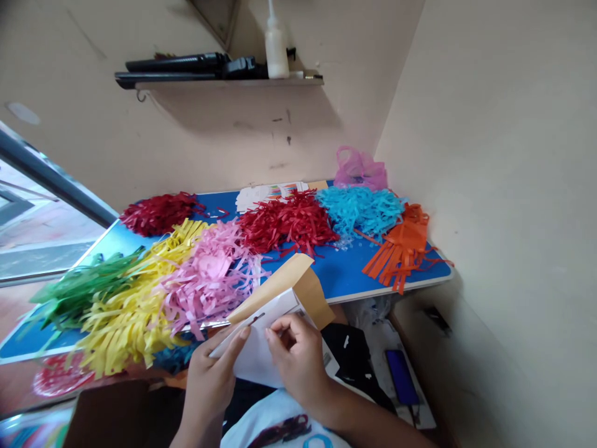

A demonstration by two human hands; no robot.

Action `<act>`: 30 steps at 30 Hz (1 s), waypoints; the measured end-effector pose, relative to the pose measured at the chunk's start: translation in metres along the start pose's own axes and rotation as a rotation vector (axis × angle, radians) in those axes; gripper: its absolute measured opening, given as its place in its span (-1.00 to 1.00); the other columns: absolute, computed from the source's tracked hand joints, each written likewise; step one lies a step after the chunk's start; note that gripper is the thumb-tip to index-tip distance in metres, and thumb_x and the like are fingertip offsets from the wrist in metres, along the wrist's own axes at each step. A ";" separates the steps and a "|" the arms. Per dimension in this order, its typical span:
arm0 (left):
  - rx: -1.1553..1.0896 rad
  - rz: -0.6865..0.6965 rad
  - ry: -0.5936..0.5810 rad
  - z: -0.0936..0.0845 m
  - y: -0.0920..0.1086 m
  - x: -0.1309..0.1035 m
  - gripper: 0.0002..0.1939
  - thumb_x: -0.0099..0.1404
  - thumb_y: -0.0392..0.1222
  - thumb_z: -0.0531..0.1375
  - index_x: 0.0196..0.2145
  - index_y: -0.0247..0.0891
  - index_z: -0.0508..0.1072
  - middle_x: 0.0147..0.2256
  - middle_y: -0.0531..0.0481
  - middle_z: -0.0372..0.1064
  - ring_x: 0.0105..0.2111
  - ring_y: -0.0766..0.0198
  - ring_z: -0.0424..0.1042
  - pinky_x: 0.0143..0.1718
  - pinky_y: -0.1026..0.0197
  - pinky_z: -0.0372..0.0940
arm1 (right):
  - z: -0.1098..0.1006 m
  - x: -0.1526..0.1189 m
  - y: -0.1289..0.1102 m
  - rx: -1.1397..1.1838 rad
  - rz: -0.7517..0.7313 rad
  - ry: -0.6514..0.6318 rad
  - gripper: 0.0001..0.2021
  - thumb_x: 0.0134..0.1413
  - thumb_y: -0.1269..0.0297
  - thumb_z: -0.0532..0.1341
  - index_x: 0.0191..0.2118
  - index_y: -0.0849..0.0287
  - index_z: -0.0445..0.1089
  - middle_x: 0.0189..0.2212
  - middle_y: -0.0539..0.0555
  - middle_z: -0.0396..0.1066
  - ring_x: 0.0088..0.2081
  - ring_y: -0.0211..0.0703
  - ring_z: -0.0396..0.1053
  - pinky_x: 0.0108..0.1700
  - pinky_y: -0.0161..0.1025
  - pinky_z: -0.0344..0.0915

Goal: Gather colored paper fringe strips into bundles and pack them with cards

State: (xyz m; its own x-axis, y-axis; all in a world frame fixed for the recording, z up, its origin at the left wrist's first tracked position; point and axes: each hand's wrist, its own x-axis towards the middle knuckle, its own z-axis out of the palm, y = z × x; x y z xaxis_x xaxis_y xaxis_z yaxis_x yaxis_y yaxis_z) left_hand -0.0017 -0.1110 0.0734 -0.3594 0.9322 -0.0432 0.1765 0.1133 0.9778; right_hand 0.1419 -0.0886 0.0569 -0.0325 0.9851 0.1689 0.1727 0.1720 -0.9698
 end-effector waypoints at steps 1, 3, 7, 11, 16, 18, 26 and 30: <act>-0.004 -0.003 -0.001 0.000 0.000 0.000 -0.61 0.12 0.07 0.30 -0.22 -0.27 0.64 -0.20 -0.17 0.60 -0.16 -0.03 0.55 -0.13 0.14 0.44 | 0.000 0.000 0.001 -0.017 -0.017 0.010 -0.83 0.09 0.24 0.21 -0.48 0.14 0.34 -0.66 -0.08 0.33 -0.63 -0.29 0.30 -0.54 -0.37 0.23; -0.016 -0.014 0.006 0.000 0.000 -0.002 -0.62 0.12 0.07 0.31 -0.22 -0.26 0.64 -0.20 -0.15 0.60 -0.15 -0.03 0.55 -0.12 0.14 0.43 | 0.000 0.001 0.002 -0.049 -0.043 0.028 -0.84 0.09 0.25 0.21 -0.48 0.13 0.34 -0.64 -0.07 0.36 -0.61 -0.28 0.32 -0.52 -0.37 0.24; -0.027 -0.039 0.019 0.003 0.000 -0.003 -0.62 0.12 0.06 0.31 -0.22 -0.27 0.64 -0.21 -0.14 0.61 -0.16 -0.03 0.55 -0.12 0.13 0.43 | 0.003 0.003 0.000 -0.148 -0.091 0.031 -0.84 0.11 0.28 0.19 -0.48 0.13 0.33 -0.61 -0.05 0.38 -0.58 -0.27 0.33 -0.46 -0.35 0.26; -0.039 -0.028 0.004 0.003 -0.001 -0.003 -0.61 0.12 0.07 0.31 -0.22 -0.28 0.64 -0.21 -0.15 0.60 -0.17 -0.05 0.55 -0.13 0.10 0.43 | 0.000 0.005 0.003 -0.319 -0.150 0.041 -0.89 0.08 0.29 0.21 -0.44 0.12 0.34 -0.59 -0.05 0.36 -0.55 -0.24 0.32 -0.43 -0.32 0.24; -0.094 -0.122 0.048 -0.009 -0.010 0.000 -0.55 0.09 0.11 0.33 -0.20 -0.31 0.63 -0.18 -0.19 0.59 -0.14 -0.08 0.53 -0.18 0.11 0.43 | -0.031 0.014 0.032 -0.396 -0.052 0.207 -0.69 -0.08 0.09 0.36 -0.28 0.13 0.33 -0.56 -0.07 0.30 -0.48 -0.18 0.31 -0.40 -0.29 0.25; -0.146 -0.144 0.020 -0.011 -0.010 0.002 -0.51 0.08 0.12 0.33 -0.18 -0.33 0.62 -0.18 -0.21 0.59 -0.15 -0.09 0.53 -0.22 0.12 0.43 | -0.045 0.017 0.039 -0.290 -0.037 0.167 -0.64 -0.07 0.05 0.35 -0.23 0.15 0.34 -0.40 0.03 0.40 -0.35 -0.11 0.37 -0.30 -0.25 0.30; -0.226 -0.061 -0.044 0.003 0.009 0.014 -0.49 0.00 0.16 0.35 -0.22 -0.30 0.63 -0.19 -0.23 0.59 -0.15 -0.09 0.53 -0.15 0.06 0.43 | -0.053 0.041 0.010 0.118 0.105 -0.142 -0.57 0.14 -0.12 0.17 -0.49 0.18 0.32 -0.59 -0.04 0.30 -0.51 -0.23 0.23 -0.46 -0.34 0.17; -0.291 0.035 0.124 0.008 -0.002 0.018 -0.39 0.02 0.28 0.28 -0.13 -0.24 0.60 -0.10 -0.19 0.56 -0.01 -0.11 0.46 -0.02 0.02 0.39 | -0.051 0.054 0.013 0.343 0.232 0.023 -0.57 -0.05 -0.17 0.30 -0.44 0.15 0.37 -0.54 -0.03 0.39 -0.45 -0.15 0.34 -0.39 -0.29 0.29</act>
State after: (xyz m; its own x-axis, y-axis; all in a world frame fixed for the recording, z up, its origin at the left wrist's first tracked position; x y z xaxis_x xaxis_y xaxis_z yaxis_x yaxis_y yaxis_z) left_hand -0.0014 -0.0923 0.0687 -0.4700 0.8827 -0.0001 -0.0721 -0.0383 0.9967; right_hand 0.1929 -0.0333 0.0621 -0.0089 0.9981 -0.0612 -0.1652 -0.0618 -0.9843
